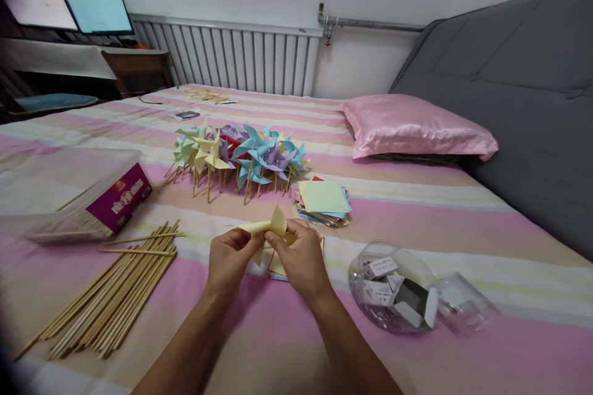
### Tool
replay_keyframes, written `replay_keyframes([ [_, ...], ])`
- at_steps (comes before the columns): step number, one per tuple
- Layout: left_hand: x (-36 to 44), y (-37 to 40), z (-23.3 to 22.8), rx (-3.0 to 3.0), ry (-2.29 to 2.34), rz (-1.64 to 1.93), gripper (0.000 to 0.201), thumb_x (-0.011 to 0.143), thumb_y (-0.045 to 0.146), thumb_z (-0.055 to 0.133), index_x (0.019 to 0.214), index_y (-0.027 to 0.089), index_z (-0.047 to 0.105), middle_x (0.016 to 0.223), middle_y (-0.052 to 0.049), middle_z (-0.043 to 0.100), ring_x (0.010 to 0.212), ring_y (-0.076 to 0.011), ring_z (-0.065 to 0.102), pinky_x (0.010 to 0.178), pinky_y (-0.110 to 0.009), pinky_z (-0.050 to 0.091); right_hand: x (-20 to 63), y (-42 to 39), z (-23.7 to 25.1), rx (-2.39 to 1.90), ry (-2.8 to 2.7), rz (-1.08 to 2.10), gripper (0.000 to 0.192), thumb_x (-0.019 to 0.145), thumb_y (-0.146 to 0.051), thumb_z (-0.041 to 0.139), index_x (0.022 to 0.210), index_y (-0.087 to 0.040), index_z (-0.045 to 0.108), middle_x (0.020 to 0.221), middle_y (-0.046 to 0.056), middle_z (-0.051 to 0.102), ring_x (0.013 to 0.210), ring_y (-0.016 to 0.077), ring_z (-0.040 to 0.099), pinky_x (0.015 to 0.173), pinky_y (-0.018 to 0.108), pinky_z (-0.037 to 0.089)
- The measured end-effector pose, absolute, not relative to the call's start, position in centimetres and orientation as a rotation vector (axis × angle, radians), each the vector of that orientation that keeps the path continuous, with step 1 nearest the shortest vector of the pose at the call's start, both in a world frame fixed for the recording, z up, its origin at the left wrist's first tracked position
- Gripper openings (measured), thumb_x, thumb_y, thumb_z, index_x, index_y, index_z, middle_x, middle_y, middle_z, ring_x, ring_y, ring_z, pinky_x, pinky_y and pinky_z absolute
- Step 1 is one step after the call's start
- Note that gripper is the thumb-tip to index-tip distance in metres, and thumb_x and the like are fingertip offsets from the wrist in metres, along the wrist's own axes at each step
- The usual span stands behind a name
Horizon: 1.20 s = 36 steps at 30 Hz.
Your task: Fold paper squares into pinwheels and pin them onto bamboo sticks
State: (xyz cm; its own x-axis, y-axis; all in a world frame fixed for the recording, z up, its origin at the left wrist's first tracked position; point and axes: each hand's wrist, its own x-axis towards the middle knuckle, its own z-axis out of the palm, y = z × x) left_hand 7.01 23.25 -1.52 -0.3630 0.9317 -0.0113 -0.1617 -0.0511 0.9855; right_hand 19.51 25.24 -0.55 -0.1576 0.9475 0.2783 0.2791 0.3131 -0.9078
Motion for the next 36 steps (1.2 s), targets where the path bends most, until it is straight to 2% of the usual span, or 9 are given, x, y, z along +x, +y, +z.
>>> replay_keyframes([
  [11, 7.16, 23.26, -0.76, 0.763, 1.269, 1.567, 0.023, 0.05, 0.025, 0.079, 0.062, 0.01, 0.066, 0.055, -0.002, 0.062, 0.05, -0.0096, 0.052, 0.049, -0.02, 0.038, 19.51, 25.25, -0.58, -1.141, -1.65, 0.915, 0.018, 0.079, -0.034, 0.058, 0.082, -0.019, 0.068, 0.079, 0.003, 0.065, 0.083, 0.0201, 0.058, 0.077, 0.032, 0.044],
  [17, 7.05, 23.35, -1.05, 0.777, 1.256, 1.54, 0.018, 0.054, 0.023, 0.076, 0.063, 0.01, 0.068, 0.054, -0.002, 0.062, 0.049, -0.0084, 0.051, 0.049, -0.019, 0.037, 19.53, 25.27, -0.64, -1.133, -1.649, 0.947, 0.02, 0.079, -0.035, 0.058, 0.083, -0.018, 0.067, 0.081, 0.004, 0.065, 0.084, 0.0202, 0.057, 0.078, 0.032, 0.044],
  [25, 6.89, 23.27, -1.34, 0.83, 1.206, 1.563, 0.018, 0.058, 0.024, 0.075, 0.058, 0.011, 0.063, 0.052, 0.001, 0.056, 0.049, -0.0062, 0.046, 0.048, -0.018, 0.034, 19.46, 25.29, -0.76, -1.033, -1.568, 1.141, 0.024, 0.079, -0.037, 0.058, 0.088, -0.016, 0.065, 0.083, 0.005, 0.066, 0.083, 0.0202, 0.06, 0.076, 0.031, 0.046],
  [36, 7.03, 23.23, -1.37, 0.85, 1.172, 1.579, 0.016, 0.06, 0.024, 0.075, 0.061, 0.011, 0.065, 0.055, 0.001, 0.059, 0.051, -0.0066, 0.049, 0.049, -0.017, 0.037, 19.33, 25.28, -1.02, -0.962, -1.489, 1.256, 0.03, 0.078, -0.038, 0.06, 0.098, -0.016, 0.064, 0.091, 0.005, 0.068, 0.085, 0.0194, 0.06, 0.075, 0.029, 0.047],
])
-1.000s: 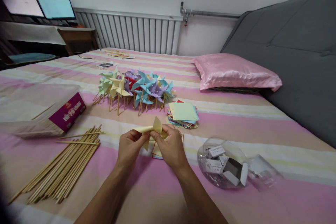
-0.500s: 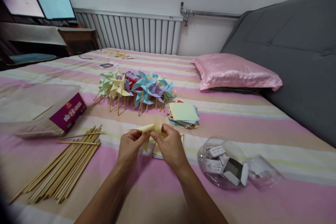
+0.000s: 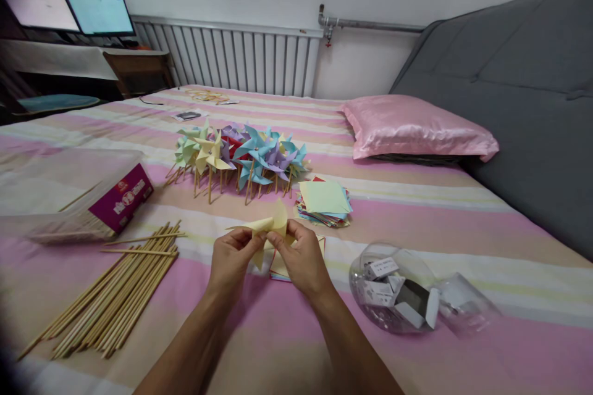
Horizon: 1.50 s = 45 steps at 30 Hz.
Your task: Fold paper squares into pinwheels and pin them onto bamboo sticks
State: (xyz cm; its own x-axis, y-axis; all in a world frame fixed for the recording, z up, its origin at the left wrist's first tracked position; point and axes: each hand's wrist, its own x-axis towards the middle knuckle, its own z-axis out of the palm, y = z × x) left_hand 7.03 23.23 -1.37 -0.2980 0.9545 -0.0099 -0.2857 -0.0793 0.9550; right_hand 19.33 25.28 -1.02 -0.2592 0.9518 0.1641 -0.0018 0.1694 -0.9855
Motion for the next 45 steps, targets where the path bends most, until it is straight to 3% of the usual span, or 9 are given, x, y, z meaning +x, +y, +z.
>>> replay_keyframes([
  [20, 7.18, 23.18, -1.15, 0.896, 1.205, 1.584, 0.017, 0.058, 0.025, 0.075, 0.06, 0.011, 0.066, 0.053, 0.0, 0.058, 0.05, -0.0081, 0.048, 0.049, -0.019, 0.037, 19.16, 25.56, -0.86, -0.901, -1.442, 1.287, 0.03, 0.076, -0.041, 0.061, 0.093, -0.016, 0.065, 0.091, 0.007, 0.069, 0.087, 0.0213, 0.062, 0.081, 0.033, 0.047],
  [31, 7.2, 23.04, -0.54, 0.836, 1.132, 1.514, 0.02, 0.057, 0.027, 0.076, 0.063, 0.011, 0.066, 0.057, -0.001, 0.061, 0.051, -0.0091, 0.05, 0.05, -0.019, 0.038, 19.34, 25.48, -0.96, -0.966, -1.539, 1.183, 0.03, 0.081, -0.034, 0.055, 0.104, -0.015, 0.061, 0.103, 0.009, 0.067, 0.095, 0.0222, 0.061, 0.084, 0.035, 0.046],
  [45, 6.87, 23.35, -0.88, 0.753, 1.164, 1.438, 0.016, 0.054, 0.023, 0.074, 0.057, 0.011, 0.063, 0.049, 0.001, 0.057, 0.045, -0.0067, 0.047, 0.046, -0.018, 0.034, 19.53, 25.45, -0.41, -1.06, -1.611, 1.099, 0.023, 0.077, -0.032, 0.059, 0.091, -0.015, 0.065, 0.088, 0.007, 0.069, 0.083, 0.021, 0.063, 0.075, 0.032, 0.048],
])
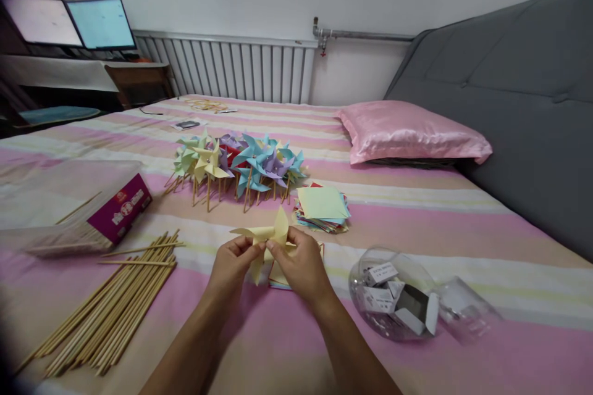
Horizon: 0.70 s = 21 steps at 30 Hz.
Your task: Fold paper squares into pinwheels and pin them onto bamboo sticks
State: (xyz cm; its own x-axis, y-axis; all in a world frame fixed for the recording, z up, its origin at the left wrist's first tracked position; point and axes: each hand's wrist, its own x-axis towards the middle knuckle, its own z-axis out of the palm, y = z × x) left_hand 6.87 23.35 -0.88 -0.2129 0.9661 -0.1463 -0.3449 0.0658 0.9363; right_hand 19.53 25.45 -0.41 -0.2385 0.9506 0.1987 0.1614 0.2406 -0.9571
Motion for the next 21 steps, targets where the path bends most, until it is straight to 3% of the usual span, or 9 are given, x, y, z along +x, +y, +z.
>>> replay_keyframes([
  [9, 6.9, 23.1, -0.6, 0.73, 1.187, 1.398, 0.018, 0.054, 0.026, 0.073, 0.059, 0.011, 0.063, 0.053, -0.002, 0.059, 0.047, -0.0091, 0.05, 0.048, -0.02, 0.037, 20.4, 25.8, -0.1, -1.099, -1.655, 1.067, 0.023, 0.072, -0.031, 0.064, 0.088, -0.015, 0.068, 0.087, 0.006, 0.071, 0.081, 0.0214, 0.064, 0.077, 0.034, 0.048],
  [15, 7.2, 23.3, -0.8, 0.898, 1.234, 1.402, 0.018, 0.05, 0.023, 0.072, 0.048, 0.013, 0.057, 0.042, 0.003, 0.05, 0.041, -0.0064, 0.041, 0.043, -0.019, 0.03, 20.3, 25.4, 0.3, -1.162, -1.626, 1.125, 0.026, 0.068, -0.036, 0.066, 0.079, -0.013, 0.069, 0.079, 0.008, 0.071, 0.072, 0.0226, 0.064, 0.064, 0.03, 0.048],
  [21, 6.0, 22.9, -0.6, 1.164, 1.293, 1.373, 0.013, 0.063, 0.027, 0.067, 0.063, 0.014, 0.066, 0.06, -0.004, 0.063, 0.053, -0.0117, 0.053, 0.051, -0.021, 0.038, 20.2, 25.4, -0.8, -1.186, -1.552, 1.205, 0.037, 0.068, -0.045, 0.066, 0.085, -0.013, 0.069, 0.075, 0.007, 0.069, 0.065, 0.0191, 0.059, 0.051, 0.024, 0.04],
])
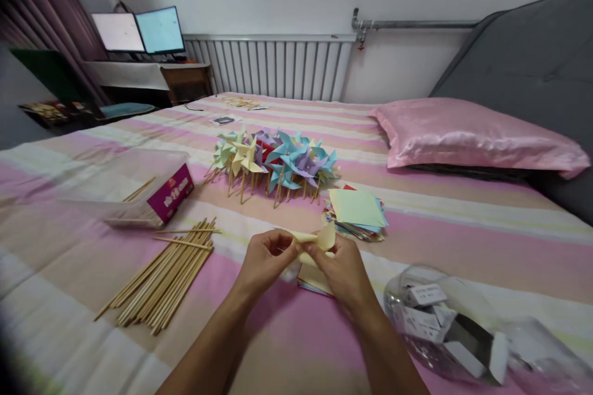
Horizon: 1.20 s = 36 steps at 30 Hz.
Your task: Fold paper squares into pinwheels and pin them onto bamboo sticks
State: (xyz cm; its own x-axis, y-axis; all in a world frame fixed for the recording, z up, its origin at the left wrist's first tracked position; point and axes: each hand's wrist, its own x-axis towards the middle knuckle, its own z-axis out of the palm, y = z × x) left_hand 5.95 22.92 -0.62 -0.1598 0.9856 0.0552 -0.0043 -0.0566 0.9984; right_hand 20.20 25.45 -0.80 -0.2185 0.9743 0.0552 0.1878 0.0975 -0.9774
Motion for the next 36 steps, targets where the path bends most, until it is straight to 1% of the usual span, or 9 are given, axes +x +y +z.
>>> replay_keyframes([
  [3, 3.8, 22.8, 0.0, 1.291, 1.506, 1.417, 0.021, 0.071, 0.035, 0.063, 0.072, 0.015, 0.068, 0.069, -0.007, 0.067, 0.06, -0.0154, 0.058, 0.056, -0.024, 0.041, 20.2, 25.4, -1.1, -1.239, -1.448, 1.211, 0.041, 0.065, -0.048, 0.068, 0.084, -0.012, 0.069, 0.067, 0.005, 0.065, 0.057, 0.0163, 0.054, 0.048, 0.024, 0.035],
  [6, 0.6, 22.6, 0.8, 1.454, 2.028, 1.385, 0.022, 0.078, 0.033, 0.055, 0.079, 0.016, 0.068, 0.076, -0.008, 0.068, 0.065, -0.0179, 0.06, 0.062, -0.027, 0.041, 20.1, 25.2, -1.0, -1.268, -1.382, 1.211, 0.04, 0.063, -0.05, 0.069, 0.079, -0.012, 0.069, 0.058, 0.002, 0.06, 0.051, 0.0134, 0.047, 0.046, 0.023, 0.032],
  [9, -2.7, 22.0, 1.3, 1.477, 2.669, 1.029, 0.027, 0.081, 0.018, 0.046, 0.099, 0.018, 0.067, 0.099, -0.011, 0.066, 0.085, -0.0243, 0.06, 0.072, -0.032, 0.039, 20.0, 25.0, -1.0, -1.271, -1.373, 1.202, 0.037, 0.062, -0.049, 0.07, 0.074, -0.014, 0.069, 0.056, 0.0, 0.059, 0.05, 0.0128, 0.046, 0.047, 0.023, 0.031],
  [11, -4.6, 21.6, 1.2, 1.38, 2.889, 0.696, 0.032, 0.078, 0.013, 0.047, 0.101, 0.019, 0.068, 0.098, -0.014, 0.066, 0.087, -0.028, 0.059, 0.071, -0.035, 0.038, 20.0, 25.1, -1.1, -1.266, -1.363, 1.22, 0.035, 0.062, -0.048, 0.07, 0.075, -0.015, 0.069, 0.06, 0.001, 0.062, 0.053, 0.0143, 0.049, 0.049, 0.024, 0.034],
  [16, -7.3, 21.2, 0.0, 1.267, 2.928, 0.461, 0.035, 0.074, 0.015, 0.051, 0.102, 0.027, 0.07, 0.098, -0.013, 0.067, 0.088, -0.0307, 0.059, 0.068, -0.035, 0.037, 20.1, 25.2, -1.3, -1.248, -1.374, 1.302, 0.036, 0.064, -0.047, 0.069, 0.081, -0.016, 0.069, 0.069, 0.004, 0.066, 0.061, 0.0174, 0.054, 0.052, 0.025, 0.035],
  [20, -7.9, 21.6, -1.1, 1.231, 2.894, 0.48, 0.029, 0.078, 0.026, 0.05, 0.094, 0.024, 0.073, 0.09, -0.017, 0.069, 0.083, -0.0333, 0.06, 0.063, -0.037, 0.037, 20.1, 25.1, -1.2, -1.234, -1.361, 1.3, 0.034, 0.065, -0.046, 0.069, 0.08, -0.016, 0.069, 0.068, 0.004, 0.065, 0.061, 0.0171, 0.053, 0.052, 0.025, 0.035],
  [28, -8.1, 22.1, -1.5, 1.253, 2.918, 0.695, 0.023, 0.075, 0.028, 0.056, 0.087, 0.02, 0.075, 0.093, -0.015, 0.07, 0.082, -0.0302, 0.061, 0.065, -0.037, 0.04, 20.1, 25.2, -1.2, -1.216, -1.348, 1.276, 0.038, 0.063, -0.047, 0.071, 0.082, -0.014, 0.07, 0.072, 0.006, 0.069, 0.064, 0.0197, 0.058, 0.054, 0.027, 0.042],
  [33, -7.1, 22.4, -0.6, 1.722, 2.773, 1.338, 0.02, 0.079, 0.022, 0.056, 0.086, 0.016, 0.074, 0.1, -0.013, 0.069, 0.094, -0.0271, 0.061, 0.087, -0.04, 0.041, 20.4, 25.4, -1.1, -1.151, -1.419, 1.28, 0.039, 0.064, -0.048, 0.071, 0.083, -0.014, 0.07, 0.076, 0.007, 0.07, 0.067, 0.0201, 0.061, 0.056, 0.027, 0.046],
  [36, -5.3, 22.5, 0.5, 1.957, 2.308, 1.692, 0.02, 0.083, 0.024, 0.054, 0.092, 0.018, 0.071, 0.09, -0.008, 0.071, 0.087, -0.0209, 0.064, 0.085, -0.035, 0.044, 20.5, 25.4, -0.8, -1.061, -1.442, 1.29, 0.038, 0.066, -0.047, 0.071, 0.086, -0.015, 0.069, 0.083, 0.008, 0.07, 0.075, 0.0222, 0.063, 0.065, 0.03, 0.049],
])
